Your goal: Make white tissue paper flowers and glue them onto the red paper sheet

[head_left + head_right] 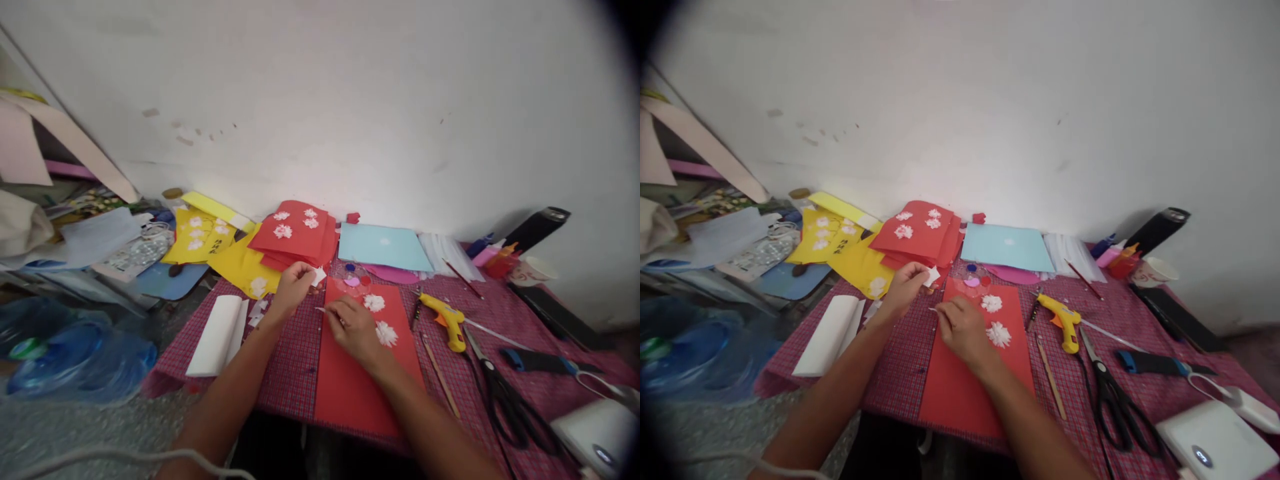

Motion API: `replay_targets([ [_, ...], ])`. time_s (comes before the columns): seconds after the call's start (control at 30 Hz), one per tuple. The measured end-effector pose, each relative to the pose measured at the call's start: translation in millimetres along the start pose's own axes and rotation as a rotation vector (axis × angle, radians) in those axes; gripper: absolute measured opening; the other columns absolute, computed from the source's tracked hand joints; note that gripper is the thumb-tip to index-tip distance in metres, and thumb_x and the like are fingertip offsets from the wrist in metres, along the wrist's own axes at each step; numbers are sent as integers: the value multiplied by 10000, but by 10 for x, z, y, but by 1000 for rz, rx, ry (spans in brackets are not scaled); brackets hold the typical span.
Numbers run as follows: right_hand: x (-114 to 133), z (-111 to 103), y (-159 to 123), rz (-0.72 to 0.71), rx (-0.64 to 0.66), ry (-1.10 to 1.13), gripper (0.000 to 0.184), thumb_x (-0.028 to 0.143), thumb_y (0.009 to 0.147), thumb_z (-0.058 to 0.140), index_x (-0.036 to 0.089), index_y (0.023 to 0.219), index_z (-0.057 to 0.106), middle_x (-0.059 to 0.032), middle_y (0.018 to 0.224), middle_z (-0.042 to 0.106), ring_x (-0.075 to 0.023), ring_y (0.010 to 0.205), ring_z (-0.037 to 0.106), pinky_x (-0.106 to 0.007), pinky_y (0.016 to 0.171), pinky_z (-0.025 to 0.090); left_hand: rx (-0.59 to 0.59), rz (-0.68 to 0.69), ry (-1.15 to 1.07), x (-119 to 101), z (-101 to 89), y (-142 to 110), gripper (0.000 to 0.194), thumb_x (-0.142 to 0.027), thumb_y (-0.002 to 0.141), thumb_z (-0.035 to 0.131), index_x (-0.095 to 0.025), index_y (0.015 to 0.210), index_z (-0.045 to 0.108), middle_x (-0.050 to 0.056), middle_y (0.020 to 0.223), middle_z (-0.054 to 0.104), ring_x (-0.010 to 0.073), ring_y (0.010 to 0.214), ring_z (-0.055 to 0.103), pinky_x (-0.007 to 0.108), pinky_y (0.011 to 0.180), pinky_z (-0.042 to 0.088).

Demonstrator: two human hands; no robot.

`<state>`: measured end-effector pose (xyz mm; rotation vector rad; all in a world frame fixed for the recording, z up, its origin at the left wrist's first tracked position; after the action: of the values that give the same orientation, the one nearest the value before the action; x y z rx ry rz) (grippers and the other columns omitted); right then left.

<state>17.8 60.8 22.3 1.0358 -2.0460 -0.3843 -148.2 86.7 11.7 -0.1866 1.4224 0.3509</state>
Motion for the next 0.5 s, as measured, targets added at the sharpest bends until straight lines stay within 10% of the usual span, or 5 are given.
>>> replay_targets([
  [0.3, 349, 297, -6, -194, 231, -172, 225, 200, 867, 604, 245, 1064, 703, -89, 966, 710, -243, 880, 611, -376, 772, 471, -14, -19, -17, 27, -66, 24, 179, -331, 736, 662, -177, 778, 581, -15, 711, 593, 119, 596, 608, 248, 544, 530],
  [0.5, 51, 40, 9, -4, 74, -51, 204, 158, 907, 503, 216, 971, 687, -75, 883, 694, -196, 780, 633, -316, 719, 482, 72, -46, -17, 74, 39, -7, 170, -329, 749, 648, -178, 798, 587, -2, 740, 627, 131, 632, 618, 256, 584, 517],
])
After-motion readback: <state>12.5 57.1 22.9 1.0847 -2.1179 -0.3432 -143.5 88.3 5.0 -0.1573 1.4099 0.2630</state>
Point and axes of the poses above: each hand's wrist, its own y-axis towards the middle knuckle, its own z-axis out of the palm, x = y × z, the point moved 7 cm from there along y, towards the middle knuckle
